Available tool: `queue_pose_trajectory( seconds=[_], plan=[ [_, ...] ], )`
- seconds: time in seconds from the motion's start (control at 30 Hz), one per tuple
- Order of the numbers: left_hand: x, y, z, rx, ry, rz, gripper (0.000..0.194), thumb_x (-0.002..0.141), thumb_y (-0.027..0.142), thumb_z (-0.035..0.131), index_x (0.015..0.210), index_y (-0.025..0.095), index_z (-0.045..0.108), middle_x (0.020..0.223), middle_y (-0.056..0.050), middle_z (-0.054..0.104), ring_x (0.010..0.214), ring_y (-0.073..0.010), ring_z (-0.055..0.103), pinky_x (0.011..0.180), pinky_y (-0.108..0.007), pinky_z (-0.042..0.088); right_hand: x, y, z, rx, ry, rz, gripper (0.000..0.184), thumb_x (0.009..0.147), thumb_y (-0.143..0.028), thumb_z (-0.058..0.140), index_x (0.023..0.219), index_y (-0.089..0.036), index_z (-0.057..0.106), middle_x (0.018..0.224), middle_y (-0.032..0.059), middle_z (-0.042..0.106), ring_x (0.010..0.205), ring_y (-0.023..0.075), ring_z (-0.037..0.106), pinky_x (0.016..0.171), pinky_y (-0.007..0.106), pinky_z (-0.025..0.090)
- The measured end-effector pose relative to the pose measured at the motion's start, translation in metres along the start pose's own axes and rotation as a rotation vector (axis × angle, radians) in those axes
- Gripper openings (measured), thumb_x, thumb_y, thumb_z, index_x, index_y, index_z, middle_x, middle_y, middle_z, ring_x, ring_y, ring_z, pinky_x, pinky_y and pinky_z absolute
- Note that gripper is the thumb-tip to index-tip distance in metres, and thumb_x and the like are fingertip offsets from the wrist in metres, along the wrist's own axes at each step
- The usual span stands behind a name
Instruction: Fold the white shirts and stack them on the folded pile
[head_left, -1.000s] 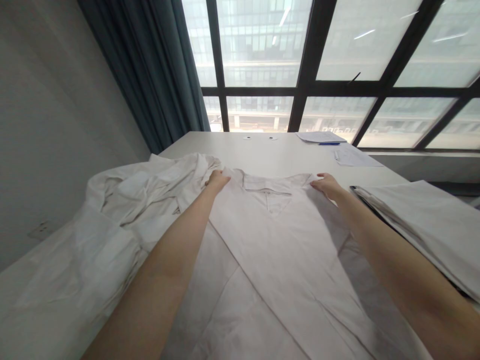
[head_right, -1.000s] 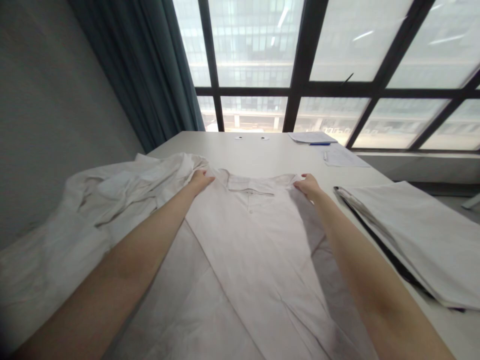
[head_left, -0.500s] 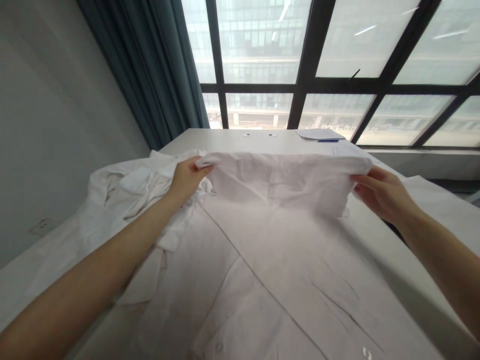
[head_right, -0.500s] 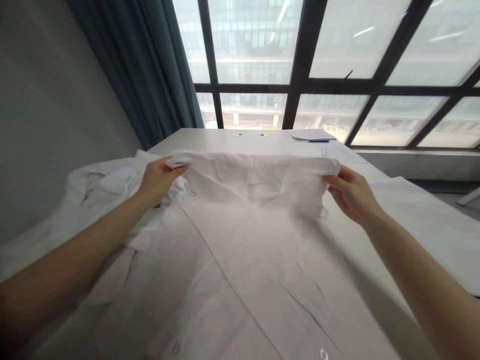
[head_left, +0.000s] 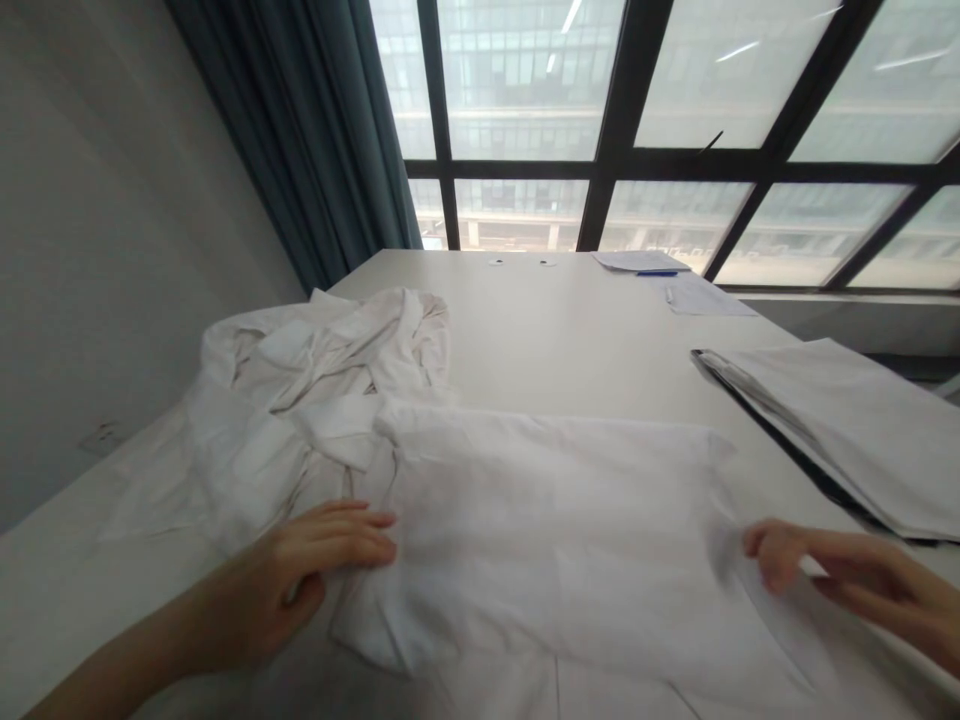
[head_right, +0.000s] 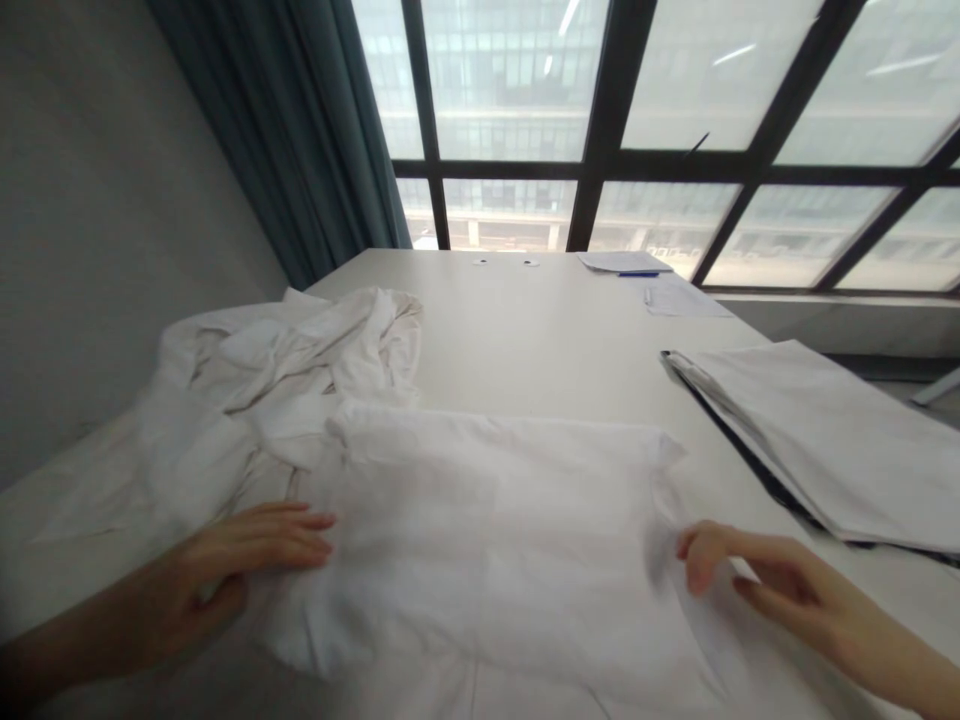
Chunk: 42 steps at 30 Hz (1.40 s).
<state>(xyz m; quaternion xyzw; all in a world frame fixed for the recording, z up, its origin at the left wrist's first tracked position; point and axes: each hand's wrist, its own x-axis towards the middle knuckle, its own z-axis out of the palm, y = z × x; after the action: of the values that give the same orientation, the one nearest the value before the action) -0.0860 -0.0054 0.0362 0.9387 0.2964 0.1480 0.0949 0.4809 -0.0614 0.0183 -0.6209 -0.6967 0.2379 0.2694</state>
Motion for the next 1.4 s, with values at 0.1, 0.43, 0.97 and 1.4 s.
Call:
queue_pose_trajectory(
  seconds=[0.1,0.43,0.97,1.4],
  plan=[
    [0.021,-0.025,-0.011,0.047,0.16,-0.09,0.06,0.082,0.014,0.042,0.127,0.048,0.061,0.122,0.009,0.07,0.111,-0.0184,0.066,0.094,-0.036,0.055,0.032,0.002,-0.005,-0.008,0.071,0.065,0.03,0.083,-0.058,0.051,0.084,-0.038,0.074,0.099,0.0063,0.075,0.098,0.0377,0.068,0.082,0.048,0.058],
    [0.104,-0.103,-0.018,0.123,-0.006,-0.477,0.033,0.075,0.043,0.057,0.094,0.021,0.072,0.111,-0.01,0.069,0.108,-0.0274,0.062,0.099,-0.039,0.044,0.123,0.005,0.007,-0.102,0.004,0.064,0.054,0.073,-0.07,0.056,0.087,-0.019,0.068,0.077,0.0094,0.069,0.069,0.0253,0.063,0.064,0.038,0.05],
    [0.165,-0.128,-0.021,0.132,0.286,-0.728,0.038,0.078,0.025,0.057,0.115,0.016,0.062,0.12,-0.016,0.066,0.113,-0.0307,0.061,0.096,-0.043,0.047,0.193,0.01,0.009,-0.31,0.433,-0.024,0.03,0.08,-0.034,0.054,0.103,-0.019,0.066,0.105,0.0141,0.067,0.098,0.0312,0.063,0.089,0.047,0.048],
    [0.054,-0.014,0.057,0.227,0.124,-0.145,0.055,0.089,0.051,0.059,0.136,0.023,0.053,0.147,-0.014,0.049,0.141,-0.0332,0.039,0.11,-0.051,0.04,0.058,-0.01,0.035,-0.276,0.18,-0.005,0.05,0.084,-0.064,0.049,0.113,-0.024,0.06,0.093,0.0109,0.067,0.076,0.0262,0.066,0.074,0.042,0.054]
  ],
)
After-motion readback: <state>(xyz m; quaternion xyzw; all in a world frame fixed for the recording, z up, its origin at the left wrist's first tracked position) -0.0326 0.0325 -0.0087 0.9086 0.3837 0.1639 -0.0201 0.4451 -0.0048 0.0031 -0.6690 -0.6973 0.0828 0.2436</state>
